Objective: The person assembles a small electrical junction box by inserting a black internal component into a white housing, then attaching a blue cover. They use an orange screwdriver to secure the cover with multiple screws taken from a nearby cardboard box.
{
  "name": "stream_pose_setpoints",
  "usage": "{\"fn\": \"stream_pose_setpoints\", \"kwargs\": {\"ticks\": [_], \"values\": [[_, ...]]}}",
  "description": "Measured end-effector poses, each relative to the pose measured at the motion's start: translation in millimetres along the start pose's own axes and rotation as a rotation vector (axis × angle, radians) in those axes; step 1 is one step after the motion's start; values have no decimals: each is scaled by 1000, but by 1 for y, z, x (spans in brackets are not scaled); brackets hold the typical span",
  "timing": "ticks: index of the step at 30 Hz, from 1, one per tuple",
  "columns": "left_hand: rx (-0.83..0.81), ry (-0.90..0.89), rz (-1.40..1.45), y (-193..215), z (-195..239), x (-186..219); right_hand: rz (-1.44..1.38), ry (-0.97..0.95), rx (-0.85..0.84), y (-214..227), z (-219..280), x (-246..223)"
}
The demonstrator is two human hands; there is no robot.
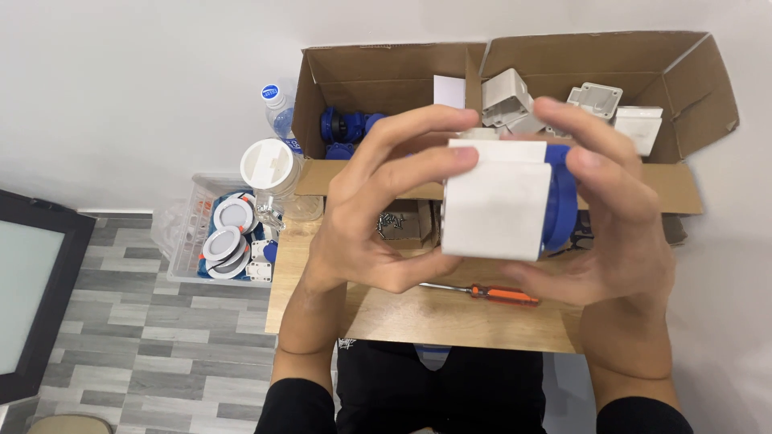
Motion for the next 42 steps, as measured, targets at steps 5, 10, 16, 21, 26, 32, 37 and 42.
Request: {"fn": "stream_pose_setpoints", "kwargs": {"ticks": [5,10,16,21,26,32,37,42], "values": [[-48,-208,-4,-7,7,-14,-142,-65,-27,-2,8,13],[-116,-186,50,-16,6,-17,110,-24,145,-2,8,-1],[-142,175,31,-13,8,-15,175,159,140,-1,0,-9],[-83,66,13,-12,5,-7,143,229,107,-6,-1,-18],[-60,-108,-42,-8,6,-6,-44,10,106,-1,0,-7],[-79,-260,-54,-11,5,-8,-92,-104,13,0,0,2],[-135,-199,-14,-11,5,-3,-6,-53,30,7,-4,-12],[-182,58,45,-16,8,-3,123,19,5,8,-1,-23]]}}
Point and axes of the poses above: each hand's wrist, its own z-axis away from the middle knuckle, its own y-axis out of the back of the hand, x = y × z, the point moved 4 cm from there along -z, towards the middle knuckle, and after that the axes turned 1 degree about -z, right-handed, at the moved point
